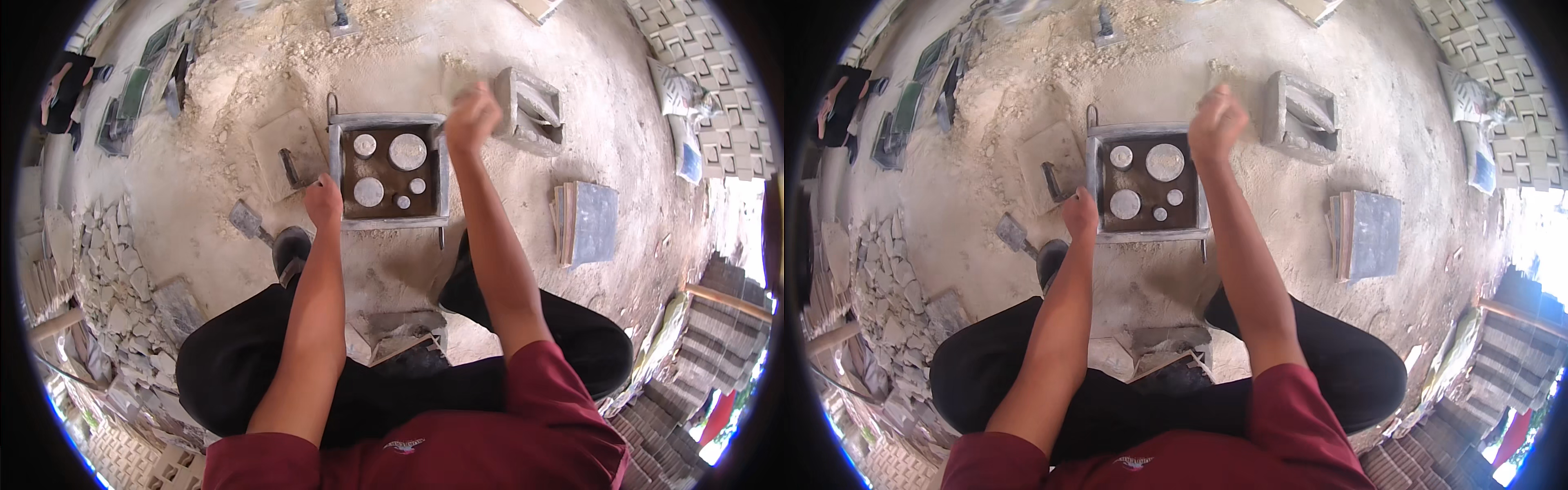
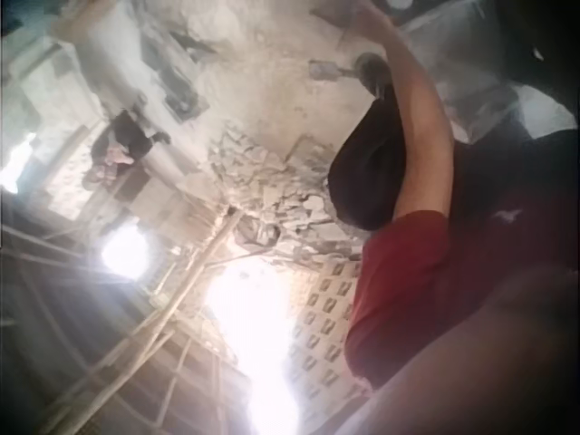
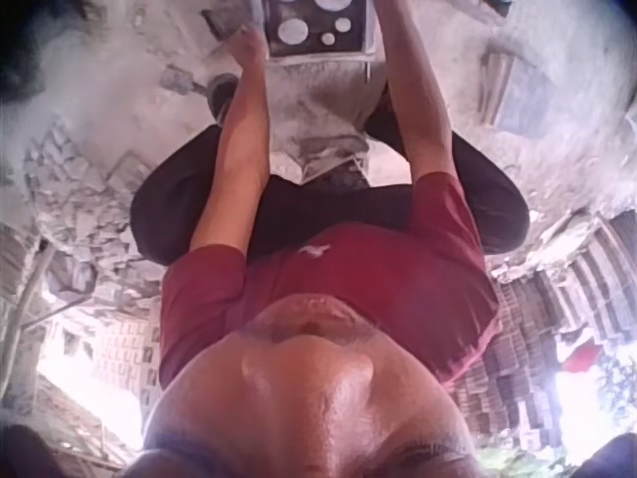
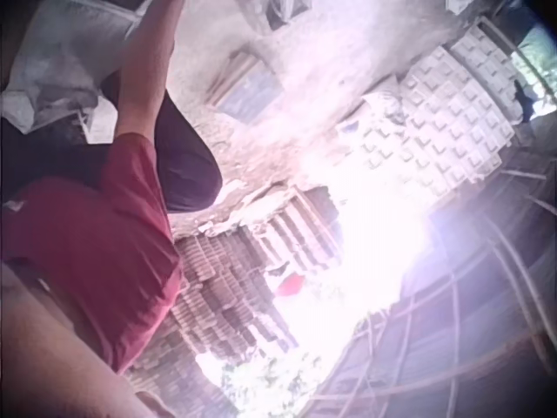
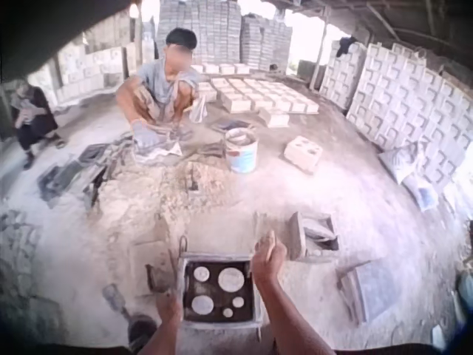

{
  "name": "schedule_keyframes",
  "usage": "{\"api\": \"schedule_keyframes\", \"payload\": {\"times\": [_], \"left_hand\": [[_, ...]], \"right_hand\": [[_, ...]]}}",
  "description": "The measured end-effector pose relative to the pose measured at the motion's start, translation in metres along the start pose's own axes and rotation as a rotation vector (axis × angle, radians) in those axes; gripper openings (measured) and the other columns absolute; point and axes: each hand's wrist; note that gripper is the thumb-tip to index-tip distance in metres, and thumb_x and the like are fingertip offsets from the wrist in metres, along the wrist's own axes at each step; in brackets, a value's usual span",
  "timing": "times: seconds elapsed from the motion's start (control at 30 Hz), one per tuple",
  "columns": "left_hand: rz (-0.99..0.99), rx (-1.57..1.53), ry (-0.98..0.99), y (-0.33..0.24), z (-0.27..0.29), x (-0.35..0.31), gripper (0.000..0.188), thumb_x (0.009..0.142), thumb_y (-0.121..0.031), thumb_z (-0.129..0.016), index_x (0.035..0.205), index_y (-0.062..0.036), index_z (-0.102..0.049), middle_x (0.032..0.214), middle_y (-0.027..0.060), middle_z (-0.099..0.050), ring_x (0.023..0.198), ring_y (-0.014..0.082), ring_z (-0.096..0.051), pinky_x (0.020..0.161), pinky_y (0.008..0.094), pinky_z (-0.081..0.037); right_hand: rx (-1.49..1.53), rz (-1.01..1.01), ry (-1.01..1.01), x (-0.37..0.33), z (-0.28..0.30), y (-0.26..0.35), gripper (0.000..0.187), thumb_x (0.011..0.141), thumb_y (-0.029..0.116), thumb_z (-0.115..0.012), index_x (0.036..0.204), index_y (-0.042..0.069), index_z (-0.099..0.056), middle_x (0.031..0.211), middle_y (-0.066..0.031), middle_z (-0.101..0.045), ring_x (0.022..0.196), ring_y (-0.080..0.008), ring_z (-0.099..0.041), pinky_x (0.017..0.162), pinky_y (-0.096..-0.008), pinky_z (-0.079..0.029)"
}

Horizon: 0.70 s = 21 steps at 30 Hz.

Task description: The person uses a wooden handle tool to firmly pack fine material into a square metal mold on the floor. They repeatedly strike the surface to compress the mixture and then use the tool to smooth and level the top around several circular openings.

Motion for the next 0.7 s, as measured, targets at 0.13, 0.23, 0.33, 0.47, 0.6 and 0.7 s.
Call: {"api": "schedule_keyframes", "payload": {"times": [0.13,0.23,0.33,0.47,0.6,0.7], "left_hand": [[0.009,-0.019,-0.015,0.005,0.003,0.001,0.052,0.085,-0.036,-0.037,0.083,0.0062,-0.066,0.085,0.0283,-0.063,0.086,0.0448,-0.060,0.079,0.0493,-0.045],[-0.026,-0.038,-0.052,0.013,0.003,0.007,0.052,0.085,-0.036,-0.037,0.083,0.0070,-0.066,0.085,0.0291,-0.063,0.086,0.0452,-0.060,0.078,0.0498,-0.045],[-0.067,-0.022,-0.023,0.004,-0.008,0.002,0.052,0.085,-0.036,-0.036,0.082,0.0074,-0.065,0.084,0.0292,-0.062,0.086,0.0454,-0.060,0.078,0.0501,-0.044],[-0.017,-0.018,-0.015,0.010,0.001,0.008,0.052,0.085,-0.036,-0.036,0.083,0.0074,-0.066,0.084,0.0292,-0.062,0.085,0.0452,-0.060,0.077,0.0499,-0.044],[-0.052,-0.023,-0.039,0.004,-0.002,0.001,0.051,0.085,-0.035,-0.037,0.083,0.0075,-0.066,0.083,0.0298,-0.062,0.085,0.0450,-0.060,0.077,0.0496,-0.045],[-0.064,-0.022,-0.037,0.010,0.001,0.006,0.051,0.085,-0.035,-0.038,0.083,0.0072,-0.066,0.084,0.0291,-0.063,0.085,0.0452,-0.060,0.078,0.0493,-0.045]], "right_hand": [[0.026,-0.168,-0.045,0.000,0.006,0.010,0.040,0.094,0.015,-0.034,0.056,0.006,-0.035,0.053,0.0008,-0.038,0.049,-0.0064,-0.032,0.044,-0.0250,-0.026],[0.047,-0.155,-0.125,-0.018,0.004,0.023,0.040,0.094,0.016,-0.035,0.055,0.005,-0.035,0.052,0.0002,-0.038,0.049,-0.0073,-0.033,0.044,-0.0254,-0.026],[-0.060,-0.273,0.046,-0.005,0.021,0.009,0.041,0.094,0.016,-0.035,0.054,0.005,-0.035,0.051,0.0007,-0.038,0.048,-0.0072,-0.032,0.044,-0.0254,-0.026],[0.064,-0.193,0.011,-0.017,0.020,0.031,0.041,0.093,0.015,-0.038,0.053,0.006,-0.036,0.050,0.0019,-0.039,0.047,-0.0066,-0.033,0.043,-0.0256,-0.025],[0.054,-0.389,0.027,-0.021,0.026,0.028,0.036,0.091,0.013,-0.039,0.056,0.011,-0.030,0.053,0.0032,-0.031,0.048,-0.0069,-0.029,0.043,-0.0261,-0.024],[0.151,-0.370,-0.108,-0.021,0.032,0.037,0.037,0.092,0.014,-0.041,0.056,0.010,-0.032,0.054,0.0030,-0.033,0.049,-0.0071,-0.030,0.044,-0.0261,-0.024]]}}
Point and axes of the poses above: each hand's wrist, its own x-axis towards the middle knuckle, its own z-axis out of the back of the hand, y = z × x
